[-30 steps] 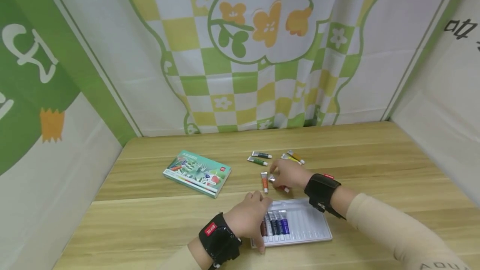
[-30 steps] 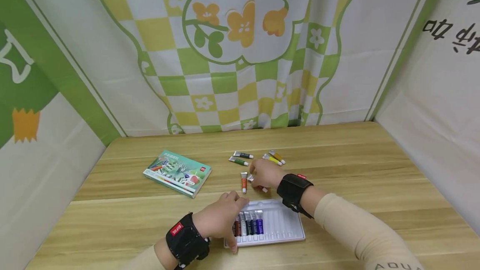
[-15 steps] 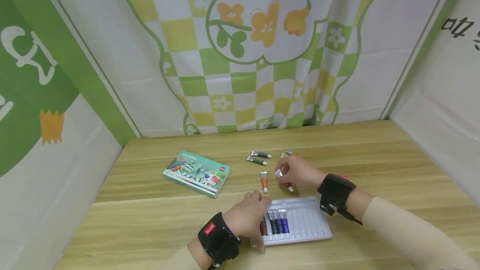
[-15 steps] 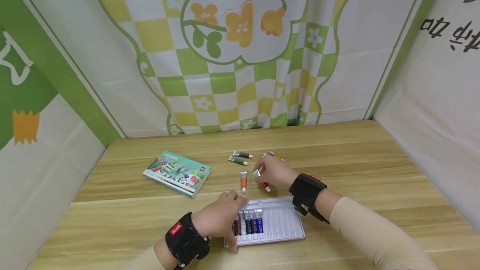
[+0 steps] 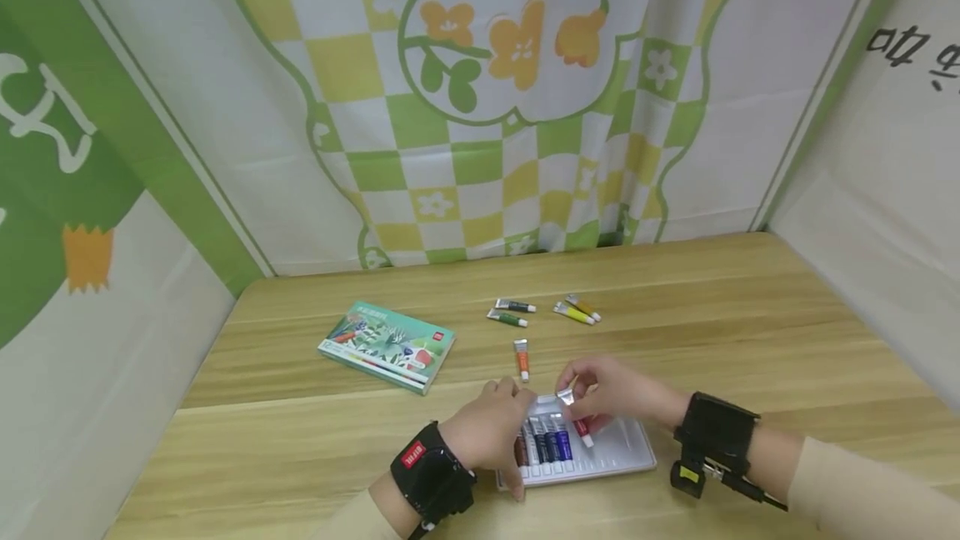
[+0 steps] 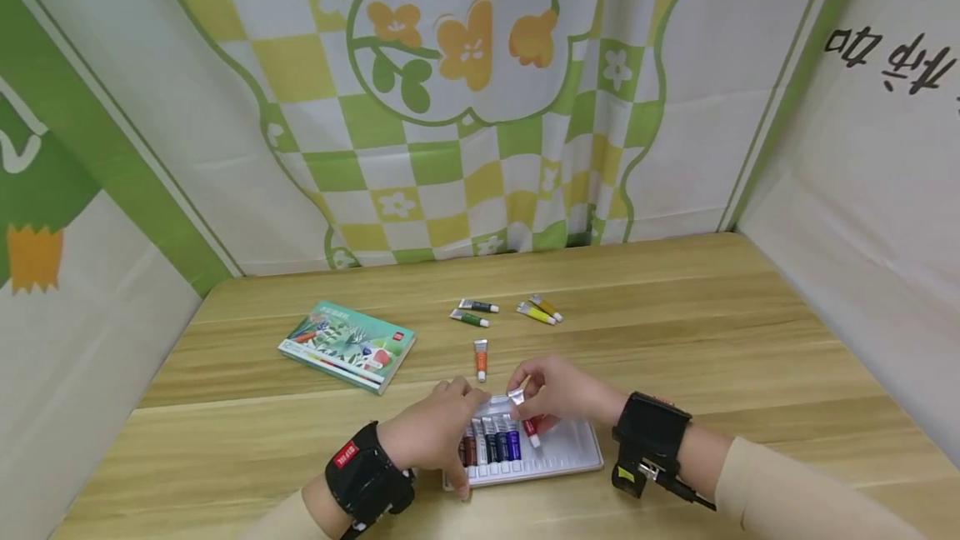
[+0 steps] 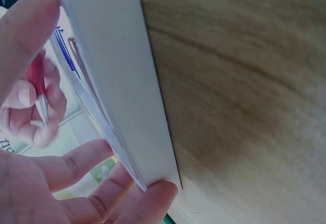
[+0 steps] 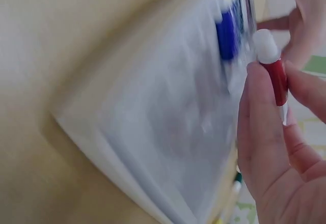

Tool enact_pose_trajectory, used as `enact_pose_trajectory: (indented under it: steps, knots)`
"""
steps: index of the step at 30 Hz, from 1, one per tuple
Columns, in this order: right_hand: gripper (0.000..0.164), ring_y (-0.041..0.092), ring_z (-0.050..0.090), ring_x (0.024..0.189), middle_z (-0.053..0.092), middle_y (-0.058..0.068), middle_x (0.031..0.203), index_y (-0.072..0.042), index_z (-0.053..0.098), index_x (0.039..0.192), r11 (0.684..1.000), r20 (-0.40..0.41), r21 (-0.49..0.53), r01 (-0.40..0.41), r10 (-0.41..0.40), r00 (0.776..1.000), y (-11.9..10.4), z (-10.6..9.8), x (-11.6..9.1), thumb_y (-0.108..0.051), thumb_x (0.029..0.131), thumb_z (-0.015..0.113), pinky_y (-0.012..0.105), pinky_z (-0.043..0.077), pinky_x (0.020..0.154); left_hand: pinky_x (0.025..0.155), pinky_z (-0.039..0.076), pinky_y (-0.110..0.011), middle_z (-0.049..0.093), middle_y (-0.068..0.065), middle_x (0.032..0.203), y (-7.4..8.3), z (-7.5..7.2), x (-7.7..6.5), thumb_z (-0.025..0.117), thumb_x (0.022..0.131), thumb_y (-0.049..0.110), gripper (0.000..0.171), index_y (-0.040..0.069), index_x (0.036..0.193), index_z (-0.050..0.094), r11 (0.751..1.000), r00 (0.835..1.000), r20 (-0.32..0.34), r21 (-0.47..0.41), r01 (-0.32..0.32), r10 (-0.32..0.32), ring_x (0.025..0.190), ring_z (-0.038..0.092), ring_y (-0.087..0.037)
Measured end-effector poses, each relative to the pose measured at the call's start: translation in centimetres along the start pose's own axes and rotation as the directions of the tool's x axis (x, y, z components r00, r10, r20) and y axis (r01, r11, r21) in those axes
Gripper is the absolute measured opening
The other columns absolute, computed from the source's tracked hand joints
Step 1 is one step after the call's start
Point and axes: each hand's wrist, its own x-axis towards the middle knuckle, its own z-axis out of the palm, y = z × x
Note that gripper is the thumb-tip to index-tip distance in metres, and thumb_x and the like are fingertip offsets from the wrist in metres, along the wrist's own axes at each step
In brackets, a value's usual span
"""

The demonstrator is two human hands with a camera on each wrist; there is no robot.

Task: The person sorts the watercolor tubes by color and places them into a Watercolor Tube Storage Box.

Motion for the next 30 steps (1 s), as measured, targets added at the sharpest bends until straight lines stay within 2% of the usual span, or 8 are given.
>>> enact_pose_trajectory:
  steps: [6,9,12,16,19,23,26,30]
  knots:
    - [0.015,0.019,0.065,0.074,0.063,0.008,0.091,0.0,0.062,0.099,0.991,0.0,0.133,-0.032,0.032,0.999,0.8,1.2,-0.8,-0.002,0.091,0.073,0.035,0.06,0.066,0.089,0.052,-0.033,0.054,-0.008,0.121,0.1,-0.1,0.0,0.104,0.046,0.031,0.109,0.009,0.141,0.056,1.0,1.0,-0.005,0.004,0.001,-0.001,0.107,0.048,-0.021]
    - [0.016,0.019,0.065,0.076,0.062,0.009,0.092,0.001,0.061,0.1,0.986,-0.015,0.159,-0.044,0.047,0.999,1.2,1.5,-0.9,-0.002,0.091,0.074,0.034,0.06,0.066,0.089,0.052,-0.033,0.054,-0.008,0.122,0.1,0.0,0.0,0.104,0.045,0.03,0.11,0.009,0.141,0.056,1.0,1.0,-0.005,0.003,0.005,-0.005,0.108,0.048,-0.021]
    - [0.016,0.018,0.064,0.076,0.062,0.007,0.091,-0.001,0.062,0.098,0.993,-0.042,0.109,-0.036,0.041,0.998,1.5,1.7,-0.9,-0.003,0.09,0.075,0.032,0.059,0.064,0.09,0.052,-0.034,0.054,-0.008,0.123,0.1,0.0,0.0,0.105,0.045,0.03,0.11,0.009,0.141,0.056,1.0,1.0,-0.006,0.002,0.009,-0.009,0.109,0.049,-0.021]
    - [0.015,0.014,0.061,0.07,0.063,0.001,0.086,-0.006,0.065,0.094,0.996,-0.076,-0.077,0.049,-0.055,0.996,1.6,1.7,-0.8,-0.008,0.088,0.079,0.027,0.055,0.058,0.09,0.052,-0.034,0.054,-0.009,0.124,0.1,0.0,0.0,0.105,0.046,0.031,0.11,0.009,0.142,0.056,1.0,1.0,-0.006,0.004,0.01,-0.01,0.109,0.048,-0.021]
    - [0.016,0.01,0.057,0.07,0.062,-0.005,0.086,-0.011,0.069,0.095,0.948,-0.088,-0.293,0.125,-0.157,0.984,1.4,1.7,-0.9,-0.015,0.086,0.082,0.025,0.05,0.06,0.09,0.052,-0.034,0.054,-0.009,0.124,0.0,0.1,0.0,0.104,0.046,0.032,0.11,0.009,0.142,0.056,1.0,1.0,-0.004,0.006,0.008,-0.008,0.109,0.048,-0.021]
    - [0.025,0.009,0.057,0.081,0.062,-0.007,0.093,-0.013,0.074,0.102,0.846,-0.079,-0.506,0.167,-0.238,0.968,0.9,1.8,-1.3,-0.021,0.082,0.086,0.027,0.05,0.069,0.09,0.051,-0.034,0.054,-0.008,0.124,0.0,0.1,0.0,0.104,0.046,0.032,0.11,0.009,0.142,0.055,1.0,1.0,-0.001,0.002,0.008,-0.008,0.11,0.048,-0.021]
    - [0.032,0.008,0.057,0.082,0.064,-0.006,0.097,-0.01,0.076,0.107,0.802,-0.059,-0.571,0.174,-0.252,0.966,0.8,1.9,-1.5,-0.021,0.079,0.088,0.026,0.05,0.07,0.09,0.051,-0.034,0.054,-0.009,0.124,0.1,0.0,0.0,0.104,0.046,0.031,0.11,0.009,0.143,0.055,1.0,1.0,-0.001,-0.005,0.009,-0.009,0.11,0.048,-0.021]
    - [0.033,0.009,0.06,0.084,0.066,-0.004,0.097,-0.009,0.078,0.107,0.778,-0.032,-0.602,0.179,-0.248,0.968,0.6,1.8,-1.8,-0.02,0.079,0.089,0.027,0.052,0.071,0.091,0.051,-0.035,0.053,-0.008,0.124,0.0,0.1,0.0,0.104,0.046,0.03,0.112,0.008,0.144,0.054,1.0,1.0,-0.006,-0.016,0.014,-0.014,0.11,0.048,-0.021]
